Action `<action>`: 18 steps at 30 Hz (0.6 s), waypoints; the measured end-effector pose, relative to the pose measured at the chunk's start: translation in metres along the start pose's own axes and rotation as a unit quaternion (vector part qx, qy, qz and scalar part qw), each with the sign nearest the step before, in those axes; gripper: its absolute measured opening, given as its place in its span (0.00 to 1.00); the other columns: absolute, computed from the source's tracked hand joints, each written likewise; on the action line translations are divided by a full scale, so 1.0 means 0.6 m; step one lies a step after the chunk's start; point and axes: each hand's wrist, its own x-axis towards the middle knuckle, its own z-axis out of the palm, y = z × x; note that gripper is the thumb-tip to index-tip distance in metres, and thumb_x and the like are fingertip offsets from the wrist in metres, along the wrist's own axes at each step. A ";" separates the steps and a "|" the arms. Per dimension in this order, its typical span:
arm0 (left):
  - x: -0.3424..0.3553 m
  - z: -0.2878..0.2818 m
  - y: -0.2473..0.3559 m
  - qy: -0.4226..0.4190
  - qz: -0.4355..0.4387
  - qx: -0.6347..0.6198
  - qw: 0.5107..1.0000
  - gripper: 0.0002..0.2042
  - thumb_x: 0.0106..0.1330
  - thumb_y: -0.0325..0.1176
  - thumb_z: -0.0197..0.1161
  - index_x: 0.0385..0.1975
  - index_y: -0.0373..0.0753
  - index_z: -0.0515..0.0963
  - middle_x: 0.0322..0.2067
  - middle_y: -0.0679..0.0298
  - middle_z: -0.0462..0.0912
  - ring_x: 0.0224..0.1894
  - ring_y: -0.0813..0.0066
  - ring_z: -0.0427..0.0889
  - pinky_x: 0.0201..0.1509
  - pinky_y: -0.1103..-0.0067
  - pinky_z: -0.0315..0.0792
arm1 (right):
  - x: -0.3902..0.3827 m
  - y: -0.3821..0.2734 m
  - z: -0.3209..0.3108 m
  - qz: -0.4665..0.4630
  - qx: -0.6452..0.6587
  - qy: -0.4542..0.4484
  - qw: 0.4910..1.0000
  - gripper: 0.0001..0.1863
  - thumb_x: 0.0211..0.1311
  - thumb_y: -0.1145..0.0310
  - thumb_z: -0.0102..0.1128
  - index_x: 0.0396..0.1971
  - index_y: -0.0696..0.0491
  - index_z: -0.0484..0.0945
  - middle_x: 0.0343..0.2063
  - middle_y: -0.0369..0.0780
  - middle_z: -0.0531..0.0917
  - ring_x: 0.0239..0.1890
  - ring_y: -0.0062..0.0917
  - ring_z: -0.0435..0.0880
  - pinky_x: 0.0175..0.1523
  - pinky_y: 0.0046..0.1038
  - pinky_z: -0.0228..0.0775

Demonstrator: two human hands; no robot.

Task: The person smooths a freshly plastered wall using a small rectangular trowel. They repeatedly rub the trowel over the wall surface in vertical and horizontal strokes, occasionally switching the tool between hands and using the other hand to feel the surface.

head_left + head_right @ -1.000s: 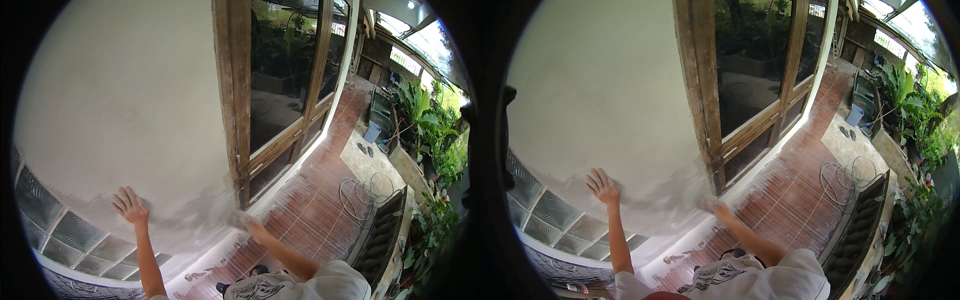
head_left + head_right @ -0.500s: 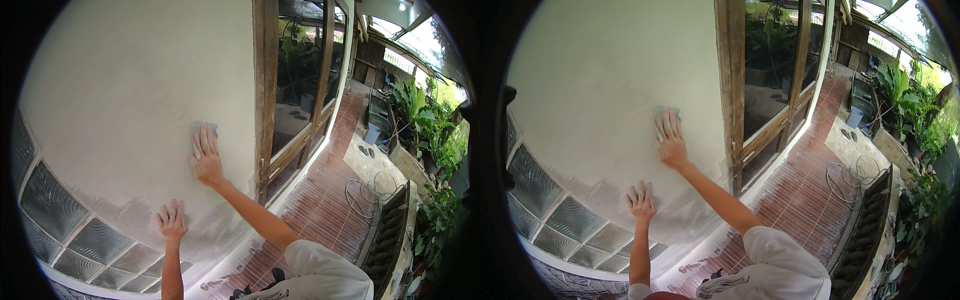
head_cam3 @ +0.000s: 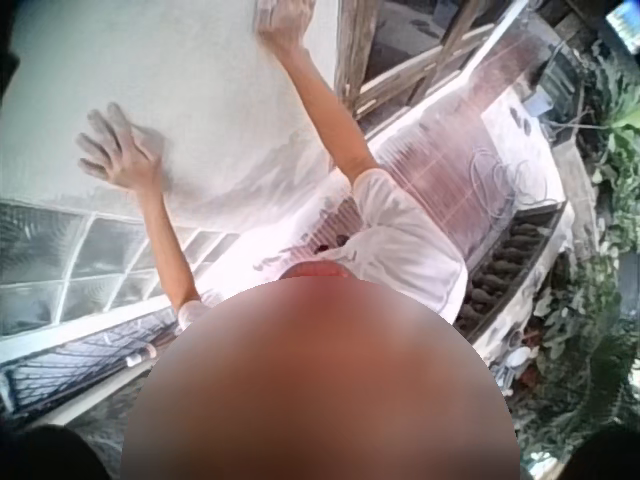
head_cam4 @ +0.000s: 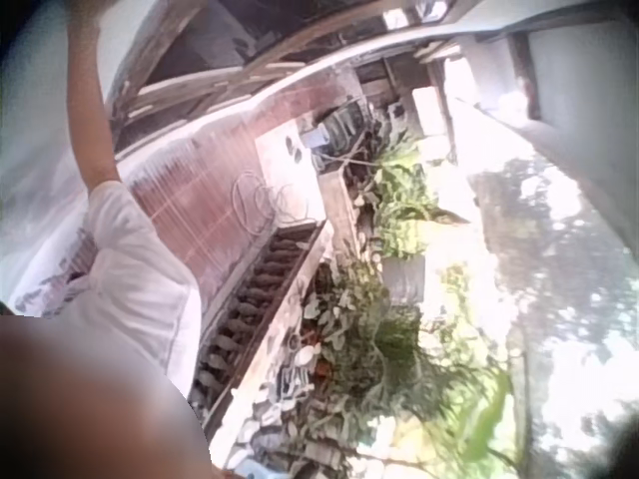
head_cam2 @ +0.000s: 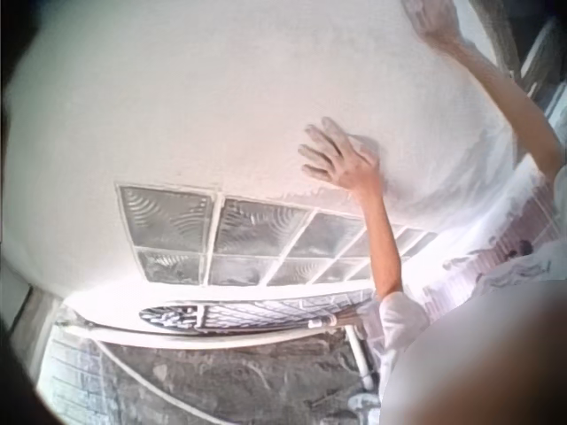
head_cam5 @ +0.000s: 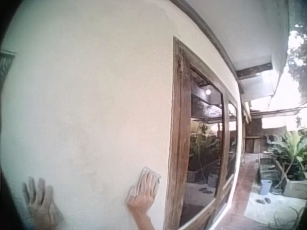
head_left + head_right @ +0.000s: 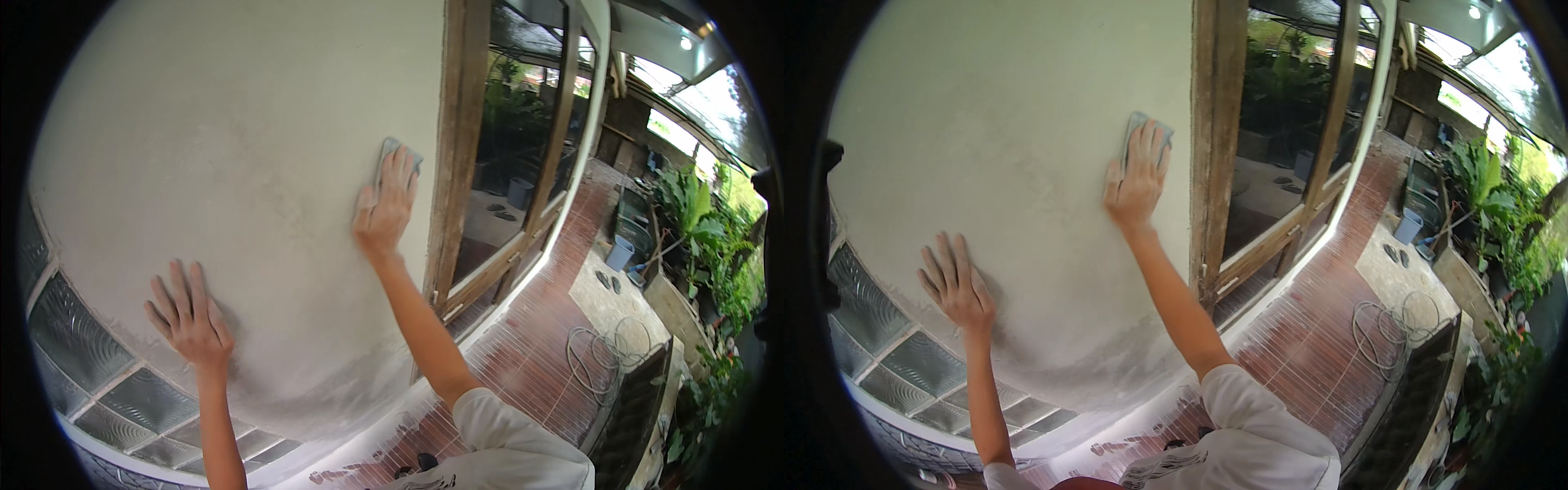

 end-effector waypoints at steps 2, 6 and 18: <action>0.029 -0.001 0.011 0.023 -0.019 0.068 0.997 0.25 0.71 0.37 0.43 0.67 0.43 0.71 0.71 0.59 0.63 0.76 0.50 0.52 0.77 0.54 0.37 | 0.025 0.008 0.000 0.014 0.063 0.018 0.998 0.32 0.68 0.61 0.46 0.69 0.63 0.61 0.73 0.52 0.56 0.77 0.45 0.47 0.76 0.49 0.35; 0.030 -0.005 0.021 0.062 -0.003 0.053 0.997 0.25 0.72 0.38 0.41 0.67 0.42 0.70 0.71 0.57 0.63 0.76 0.49 0.52 0.78 0.56 0.38 | 0.031 0.002 0.000 0.015 0.022 0.005 1.000 0.32 0.70 0.59 0.44 0.71 0.55 0.60 0.74 0.48 0.55 0.77 0.45 0.48 0.76 0.48 0.35; -0.013 0.014 0.040 0.074 -0.051 0.089 0.992 0.26 0.74 0.38 0.37 0.69 0.36 0.66 0.72 0.50 0.58 0.76 0.45 0.50 0.77 0.56 0.37 | 0.045 0.096 -0.016 0.040 0.022 -0.003 0.999 0.31 0.73 0.57 0.40 0.73 0.52 0.59 0.75 0.47 0.53 0.77 0.43 0.47 0.76 0.47 0.35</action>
